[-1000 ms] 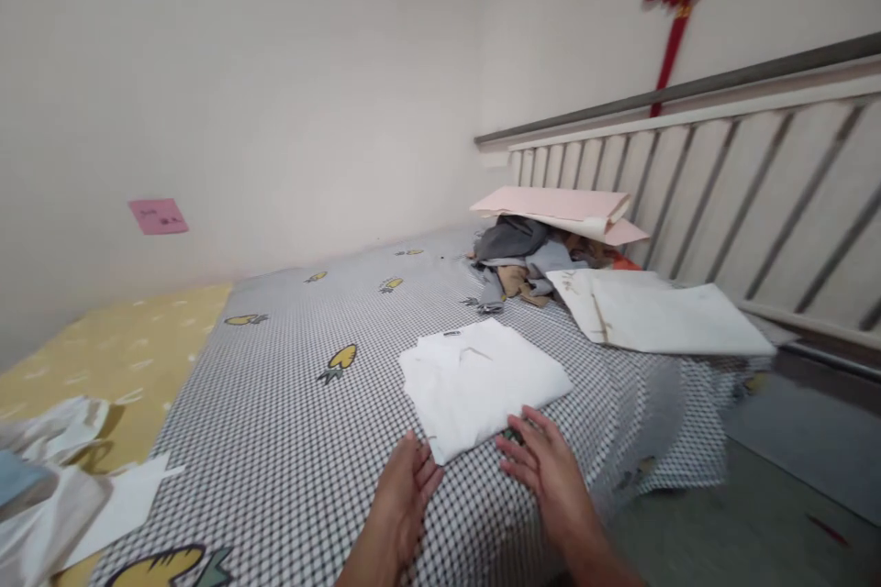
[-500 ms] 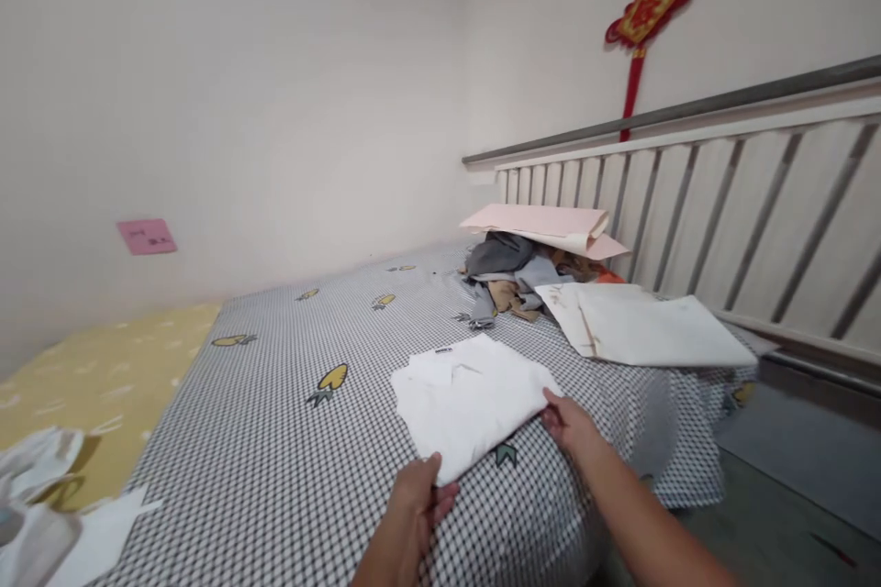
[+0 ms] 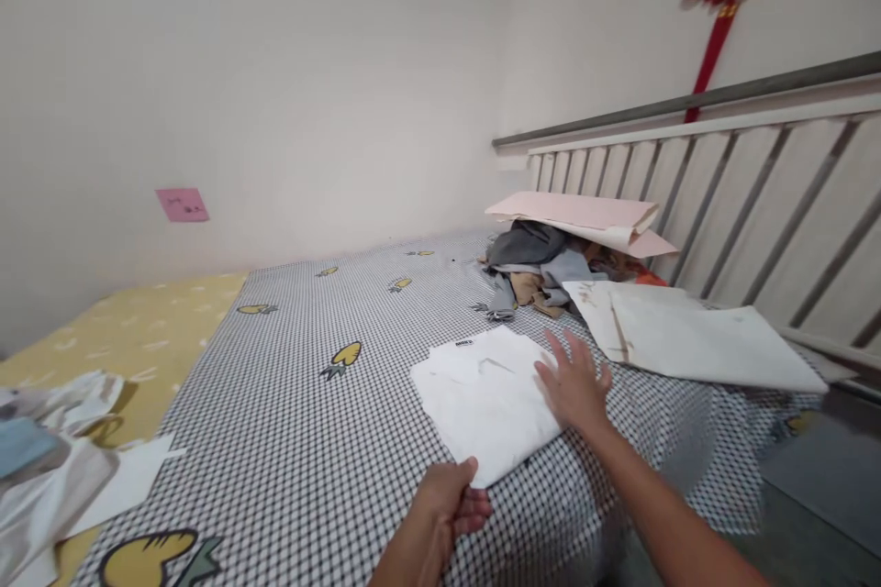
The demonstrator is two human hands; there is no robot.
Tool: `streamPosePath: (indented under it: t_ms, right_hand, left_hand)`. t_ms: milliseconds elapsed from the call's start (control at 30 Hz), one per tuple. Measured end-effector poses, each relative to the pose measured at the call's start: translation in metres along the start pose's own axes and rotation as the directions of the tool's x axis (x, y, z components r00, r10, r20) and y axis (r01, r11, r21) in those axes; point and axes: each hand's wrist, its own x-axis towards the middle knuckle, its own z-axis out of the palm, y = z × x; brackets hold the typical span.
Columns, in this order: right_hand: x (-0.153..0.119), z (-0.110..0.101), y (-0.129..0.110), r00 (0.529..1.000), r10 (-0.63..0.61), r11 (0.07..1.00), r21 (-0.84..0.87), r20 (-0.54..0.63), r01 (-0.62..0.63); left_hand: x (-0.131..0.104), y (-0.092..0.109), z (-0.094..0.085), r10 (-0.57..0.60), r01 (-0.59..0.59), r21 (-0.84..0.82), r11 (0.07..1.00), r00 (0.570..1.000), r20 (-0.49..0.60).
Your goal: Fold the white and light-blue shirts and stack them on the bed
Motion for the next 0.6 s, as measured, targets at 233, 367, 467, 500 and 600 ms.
streamPosePath:
  t_ms: [233,367,467,500,600]
  right_hand:
    - [-0.018,0.041,-0.007,0.907,0.009,0.989,-0.139,0.422,0.055]
    - [-0.011,0.035,-0.008,0.869,0.094,0.983,-0.186,0.485,-0.002]
    - [-0.022,0.021,-0.029,0.927,0.147,0.967,-0.248,0.345,-0.061]
    - [-0.031,0.019,-0.037,0.96,0.11,0.963,-0.265,0.259,-0.038]
    - [-0.065,0.024,-0.054,0.965,-0.189,0.949,-0.22,0.18,0.227]
  left_hand:
    - [0.003,-0.009,0.004,0.051,-0.051,-0.002,0.999,0.997,-0.05]
    - [0.004,-0.012,0.005,0.052,-0.054,-0.037,0.998,0.998,-0.047]
    - [0.001,-0.017,-0.005,0.085,-0.084,-0.114,0.99,0.996,0.01]
    - [-0.001,-0.02,-0.011,0.106,-0.095,-0.165,0.982,0.993,0.059]
    - [-0.005,-0.037,-0.04,0.141,-0.066,-0.315,0.947,0.964,0.224]
